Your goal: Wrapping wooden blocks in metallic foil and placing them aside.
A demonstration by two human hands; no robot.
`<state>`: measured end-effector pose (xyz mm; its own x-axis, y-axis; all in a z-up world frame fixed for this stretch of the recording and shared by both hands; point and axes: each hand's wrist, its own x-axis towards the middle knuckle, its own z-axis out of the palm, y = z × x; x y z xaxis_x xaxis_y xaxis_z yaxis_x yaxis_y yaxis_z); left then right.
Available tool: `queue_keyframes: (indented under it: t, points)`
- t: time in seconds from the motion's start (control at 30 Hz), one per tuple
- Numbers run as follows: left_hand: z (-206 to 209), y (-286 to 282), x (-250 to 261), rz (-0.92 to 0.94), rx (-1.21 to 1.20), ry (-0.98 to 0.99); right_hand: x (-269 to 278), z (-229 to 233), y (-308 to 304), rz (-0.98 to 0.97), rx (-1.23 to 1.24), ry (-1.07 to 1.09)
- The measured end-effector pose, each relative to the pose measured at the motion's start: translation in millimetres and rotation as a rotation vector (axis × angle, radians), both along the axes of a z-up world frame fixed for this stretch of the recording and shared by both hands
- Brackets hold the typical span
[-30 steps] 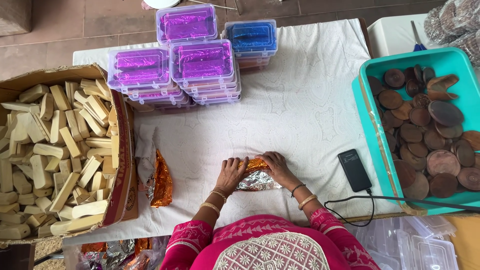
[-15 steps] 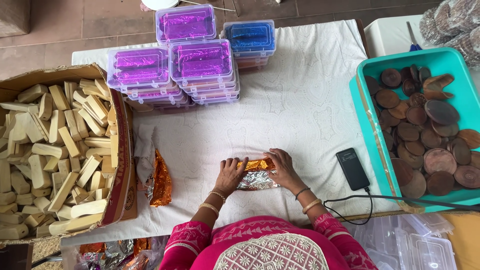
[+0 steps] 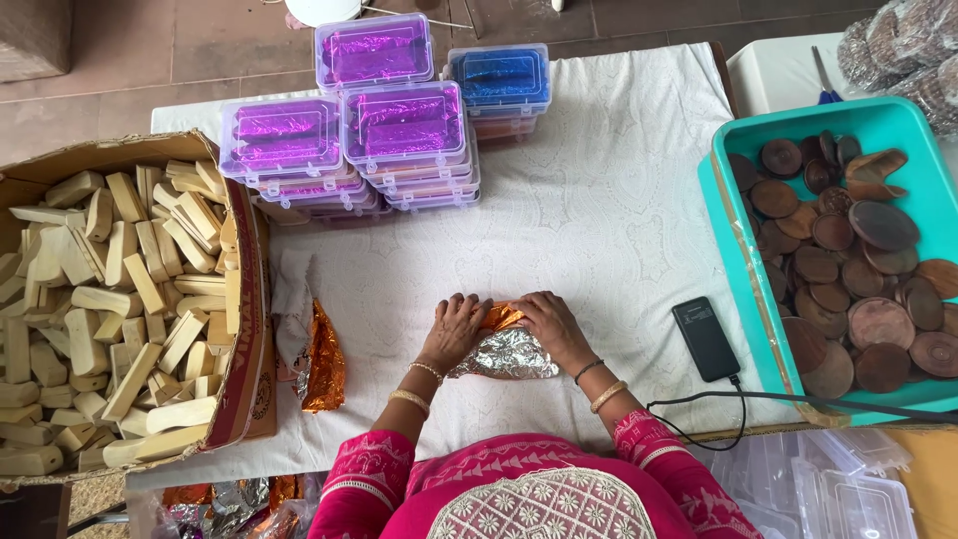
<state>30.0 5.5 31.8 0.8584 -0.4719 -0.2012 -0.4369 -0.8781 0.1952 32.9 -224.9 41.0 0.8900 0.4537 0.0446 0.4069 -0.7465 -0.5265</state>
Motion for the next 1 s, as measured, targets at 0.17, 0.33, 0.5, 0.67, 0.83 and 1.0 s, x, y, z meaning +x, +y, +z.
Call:
queue_keyframes:
  t: [0.17, 0.33, 0.5, 0.67, 0.83, 1.0]
  points:
    - [-15.5, -0.1, -5.3, -0.005, -0.015, -0.029, 0.8, -3.7, 2.4, -0.016, -0.034, -0.154]
    - [-27.4, 4.3, -9.9, -0.092, 0.015, -0.068, -6.3, 19.4, 4.0, 0.063, -0.095, -0.154]
    - [-38.3, 5.5, -14.4, -0.126, -0.073, -0.203, -9.2, 1.3, 2.0, 0.033, -0.035, -0.16]
    - [-40.8, 9.9, -21.4, -0.19, -0.121, -0.352, -10.7, -13.1, -2.4, 0.016, -0.024, -0.18]
    - [-48.4, 11.1, -27.9, -0.214, -0.224, -0.347, -10.9, -19.4, -5.8, 0.037, -0.041, -0.185]
    - [-37.0, 4.2, -26.2, -0.227, -0.176, -0.329, -6.7, -0.5, -1.9, 0.045, -0.088, -0.336]
